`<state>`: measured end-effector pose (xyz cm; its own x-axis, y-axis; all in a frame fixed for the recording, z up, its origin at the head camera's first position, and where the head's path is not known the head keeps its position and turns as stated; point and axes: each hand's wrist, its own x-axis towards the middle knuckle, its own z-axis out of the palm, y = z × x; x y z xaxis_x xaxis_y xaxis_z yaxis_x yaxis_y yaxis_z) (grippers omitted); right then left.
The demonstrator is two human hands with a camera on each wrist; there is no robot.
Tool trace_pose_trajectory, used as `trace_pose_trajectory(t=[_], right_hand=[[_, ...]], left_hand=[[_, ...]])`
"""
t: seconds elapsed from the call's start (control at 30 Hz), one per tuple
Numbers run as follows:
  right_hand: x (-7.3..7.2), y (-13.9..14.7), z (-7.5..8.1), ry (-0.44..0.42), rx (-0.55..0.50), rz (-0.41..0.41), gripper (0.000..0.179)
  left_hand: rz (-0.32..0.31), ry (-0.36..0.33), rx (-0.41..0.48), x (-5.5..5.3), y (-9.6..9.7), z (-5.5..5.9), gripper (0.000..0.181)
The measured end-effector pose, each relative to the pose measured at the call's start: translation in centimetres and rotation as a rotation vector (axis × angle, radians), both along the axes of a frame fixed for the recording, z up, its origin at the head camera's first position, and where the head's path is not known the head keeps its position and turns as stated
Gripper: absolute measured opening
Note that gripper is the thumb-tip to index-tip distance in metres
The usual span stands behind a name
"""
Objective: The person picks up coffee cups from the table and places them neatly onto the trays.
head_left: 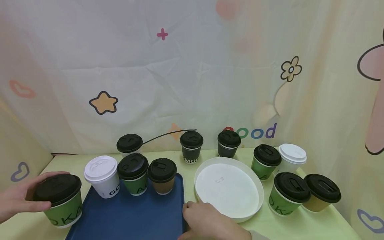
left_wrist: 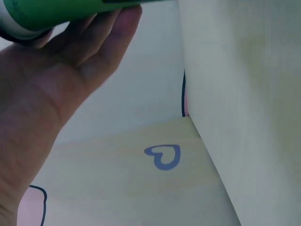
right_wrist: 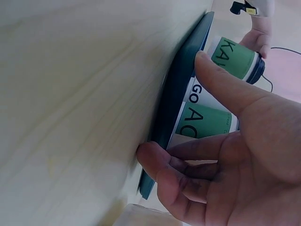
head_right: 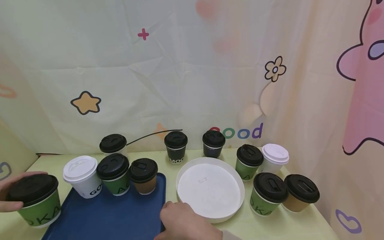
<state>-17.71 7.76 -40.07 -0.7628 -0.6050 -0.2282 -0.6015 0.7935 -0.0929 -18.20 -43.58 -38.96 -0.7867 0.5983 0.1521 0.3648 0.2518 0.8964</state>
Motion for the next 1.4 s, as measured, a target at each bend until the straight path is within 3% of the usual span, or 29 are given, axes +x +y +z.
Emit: trace_pose_trajectory(t=[0.1, 0.2, 0.27, 0.47, 0.63, 0.8, 1.07, 1.23, 1.4], right_hand=[[0.1, 0.1, 0.1, 0.018, -0.007, 0.006, 0.076], [0.1, 0.1, 0.1, 0.011, -0.011, 0.003, 0.076], [0.0, 0.1, 0.1, 0.008, -0.014, 0.003, 0.075], [0.0, 0.1, 0.3, 0.016, -0.021, 0.010, 0.073], [0.0, 0.2, 0.3, 0.020, -0.022, 0.009, 0.072], [0.0, 0.2, 0.5, 0.015, -0.027, -0.003, 0.074], [0.1, 0.4, 0.4, 0.024, -0.028, -0.004, 0.076], [0.1, 0.4, 0.2, 0.034, -0.007, -0.010, 0.081], [0.1, 0.3, 0.2, 0.013, 0.003, -0.022, 0.081]], left_hand=[[-0.081, -0.131, 0.023, 0.0, 1.0, 0.6, 0.076], [-0.060, -0.263, -0.008, -0.1, 1.9, 1.0, 0.077], [-0.045, -0.313, -0.047, -0.3, 2.5, 1.1, 0.079], [-0.061, -0.307, -0.111, -0.5, 3.8, 0.6, 0.081], [-0.043, -0.407, -0.129, -0.2, 4.3, 0.2, 0.076], [-0.014, -0.410, -0.164, -0.2, 4.8, -0.2, 0.074], [0.061, -0.410, -0.200, 0.0, 6.5, 0.0, 0.089], [0.078, -0.398, -0.238, 0.1, 7.2, 0.2, 0.094], [0.067, -0.422, -0.216, 0.1, 6.9, 0.3, 0.093]])
